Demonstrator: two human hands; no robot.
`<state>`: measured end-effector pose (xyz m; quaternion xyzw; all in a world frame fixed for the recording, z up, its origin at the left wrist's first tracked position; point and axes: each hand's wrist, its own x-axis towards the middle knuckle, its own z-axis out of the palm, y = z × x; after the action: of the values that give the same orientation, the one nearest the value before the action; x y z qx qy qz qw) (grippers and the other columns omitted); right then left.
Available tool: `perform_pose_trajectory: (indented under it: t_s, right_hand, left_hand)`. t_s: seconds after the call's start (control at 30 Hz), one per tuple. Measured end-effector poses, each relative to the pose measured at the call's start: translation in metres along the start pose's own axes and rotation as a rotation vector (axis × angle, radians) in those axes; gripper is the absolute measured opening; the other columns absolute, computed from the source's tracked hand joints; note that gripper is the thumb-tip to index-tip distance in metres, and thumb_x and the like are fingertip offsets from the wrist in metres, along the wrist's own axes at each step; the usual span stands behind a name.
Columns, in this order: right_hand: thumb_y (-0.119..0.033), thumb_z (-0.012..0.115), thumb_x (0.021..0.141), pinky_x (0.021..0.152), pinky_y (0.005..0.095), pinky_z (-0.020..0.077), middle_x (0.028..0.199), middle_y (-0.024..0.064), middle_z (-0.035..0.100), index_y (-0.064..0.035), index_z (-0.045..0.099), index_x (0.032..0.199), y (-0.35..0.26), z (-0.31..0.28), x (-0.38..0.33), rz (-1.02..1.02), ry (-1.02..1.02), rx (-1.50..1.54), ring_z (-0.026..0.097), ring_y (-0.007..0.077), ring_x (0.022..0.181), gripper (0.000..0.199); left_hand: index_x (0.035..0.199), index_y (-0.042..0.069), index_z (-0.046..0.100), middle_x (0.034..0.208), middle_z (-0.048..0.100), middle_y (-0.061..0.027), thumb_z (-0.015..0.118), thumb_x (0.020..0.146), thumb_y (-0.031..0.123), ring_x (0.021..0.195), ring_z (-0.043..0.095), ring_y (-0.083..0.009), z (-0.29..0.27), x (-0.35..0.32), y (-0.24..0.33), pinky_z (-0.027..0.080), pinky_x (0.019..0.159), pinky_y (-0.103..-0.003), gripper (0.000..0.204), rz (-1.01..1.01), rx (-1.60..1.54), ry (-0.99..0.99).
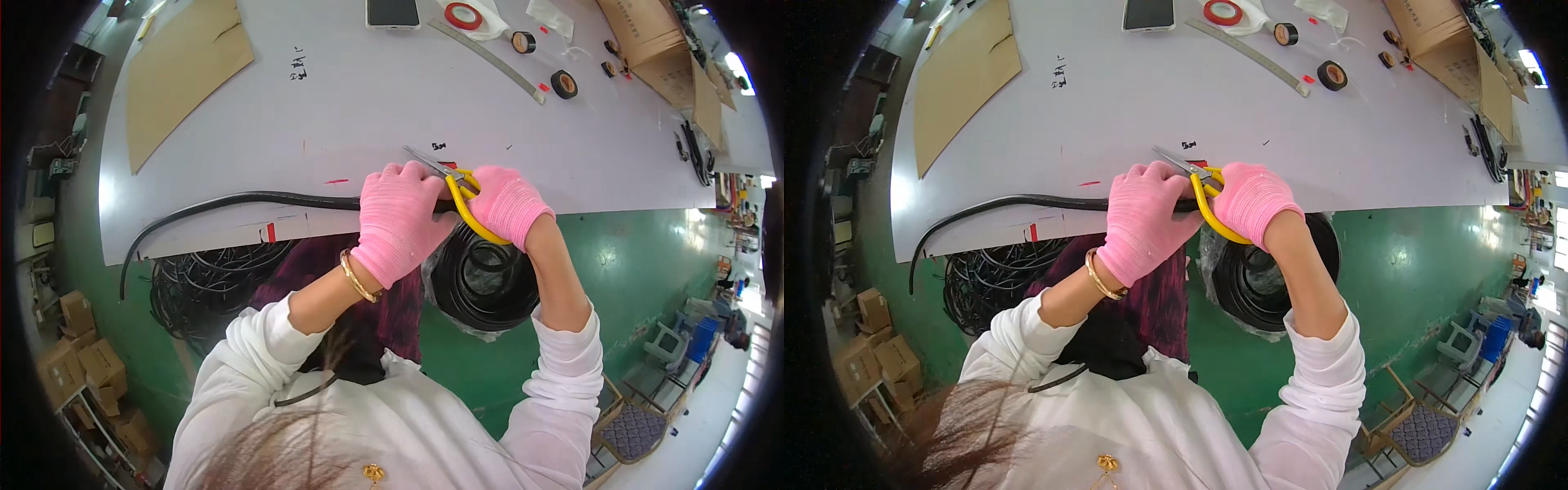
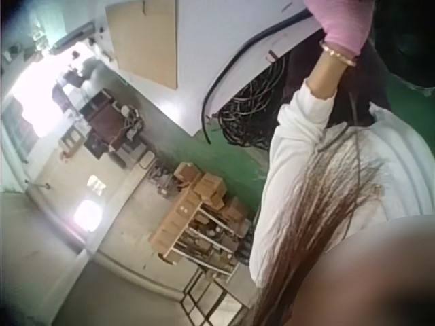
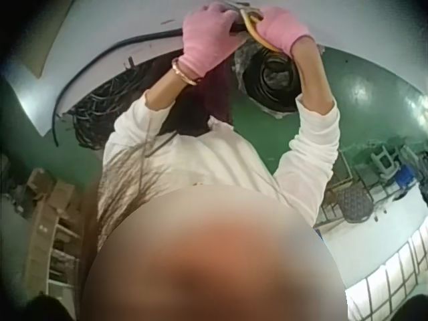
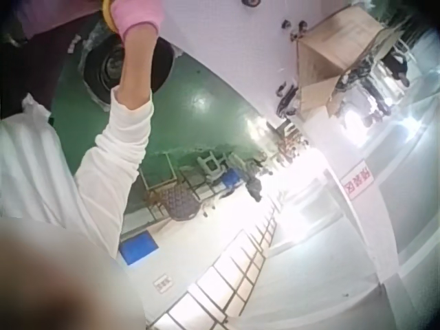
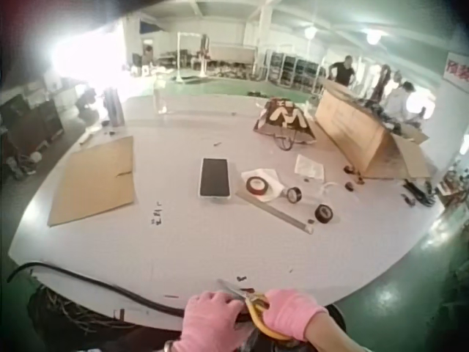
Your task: Measuring and cutting lengths of black cable or hose using scissors at a factory workbench.
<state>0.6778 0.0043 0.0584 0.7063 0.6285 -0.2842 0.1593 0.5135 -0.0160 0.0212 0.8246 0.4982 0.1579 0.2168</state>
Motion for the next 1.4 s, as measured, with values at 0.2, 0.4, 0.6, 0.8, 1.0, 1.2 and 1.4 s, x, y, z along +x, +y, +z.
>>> perform_pose_trajectory:
  t_s: [0.2, 0.4, 0.6, 0.8, 1.0, 1.2, 1.4]
  right_hand:
    - [-0.037, 0.060, 0.085, 0.082, 0.0429, 0.0532, 0.098, 0.0221, 0.068, -0.0023, 0.068, 0.101, 0.006, 0.001, 0.000, -0.049, -0.030, 0.042, 0.065, 0.0375, 0.095, 0.039]
    - [-0.033, 0.060, 0.085, 0.078, 0.0434, 0.0525, 0.094, 0.0211, 0.068, -0.0030, 0.067, 0.097, 0.012, 0.006, -0.005, -0.090, 0.059, 0.129, 0.065, 0.0376, 0.092, 0.033]
    - [-0.016, 0.066, 0.082, 0.066, 0.0458, 0.0492, 0.079, 0.0233, 0.063, 0.0005, 0.056, 0.091, 0.036, 0.039, -0.023, -0.322, 0.359, 0.407, 0.062, 0.0430, 0.078, 0.021]
    - [-0.016, 0.068, 0.082, 0.068, 0.0392, 0.0507, 0.083, 0.0142, 0.064, -0.0025, 0.056, 0.094, 0.025, 0.060, -0.058, -0.324, 0.530, 0.672, 0.064, 0.0333, 0.076, 0.022]
    - [-0.028, 0.072, 0.083, 0.063, 0.0236, 0.0393, 0.078, -0.0020, 0.048, -0.0076, 0.052, 0.087, -0.008, 0.162, -0.143, -0.323, 0.122, 1.891, 0.047, 0.0105, 0.070, 0.029]
    - [-0.015, 0.076, 0.078, 0.065, 0.0246, 0.0387, 0.083, 0.0000, 0.043, -0.0060, 0.043, 0.094, -0.079, 0.205, -0.142, -0.121, 0.188, 1.833, 0.039, 0.0088, 0.072, 0.038]
    - [-0.016, 0.076, 0.079, 0.071, 0.0254, 0.0424, 0.086, 0.0013, 0.047, -0.0048, 0.044, 0.100, -0.098, 0.201, -0.130, -0.253, 0.337, 1.647, 0.045, 0.0127, 0.074, 0.040]
  left_hand:
    - [0.088, 0.013, 0.070, 0.095, 0.062, -0.0067, 0.072, 0.072, 0.034, 0.094, 0.059, -0.0268, 0.008, 0.005, 0.016, 0.045, 0.081, -0.040, 0.027, -0.090, 0.106, 0.028]
    - [0.088, 0.012, 0.070, 0.095, 0.062, -0.0085, 0.072, 0.072, 0.034, 0.094, 0.059, -0.0273, 0.007, 0.009, 0.018, 0.046, 0.081, -0.040, 0.028, -0.106, 0.136, 0.026]
    - [0.085, 0.013, 0.070, 0.095, 0.064, -0.0080, 0.071, 0.072, 0.033, 0.093, 0.059, -0.0280, -0.002, 0.010, 0.017, 0.047, 0.080, -0.040, 0.024, -0.046, 0.085, -0.014]
    - [0.085, 0.008, 0.068, 0.082, 0.066, -0.0106, 0.067, 0.072, 0.025, 0.085, 0.062, -0.0302, -0.023, 0.001, 0.004, 0.049, 0.076, -0.040, 0.021, 0.019, -0.213, -0.194]
    - [0.088, 0.000, 0.065, 0.072, 0.061, -0.0118, 0.062, 0.074, 0.010, 0.066, 0.057, -0.0180, -0.064, -0.026, -0.002, 0.049, 0.067, -0.030, 0.017, -0.130, -0.450, -0.345]
    - [0.088, -0.002, 0.065, 0.071, 0.061, -0.0046, 0.062, 0.076, 0.005, 0.069, 0.054, -0.0080, -0.086, -0.045, -0.002, 0.048, 0.067, -0.025, 0.014, -0.178, -0.579, -0.449]
    - [0.089, -0.003, 0.065, 0.072, 0.062, -0.0043, 0.064, 0.076, 0.003, 0.070, 0.054, -0.0080, -0.091, -0.059, -0.008, 0.049, 0.068, -0.025, 0.015, -0.176, -0.650, -0.441]
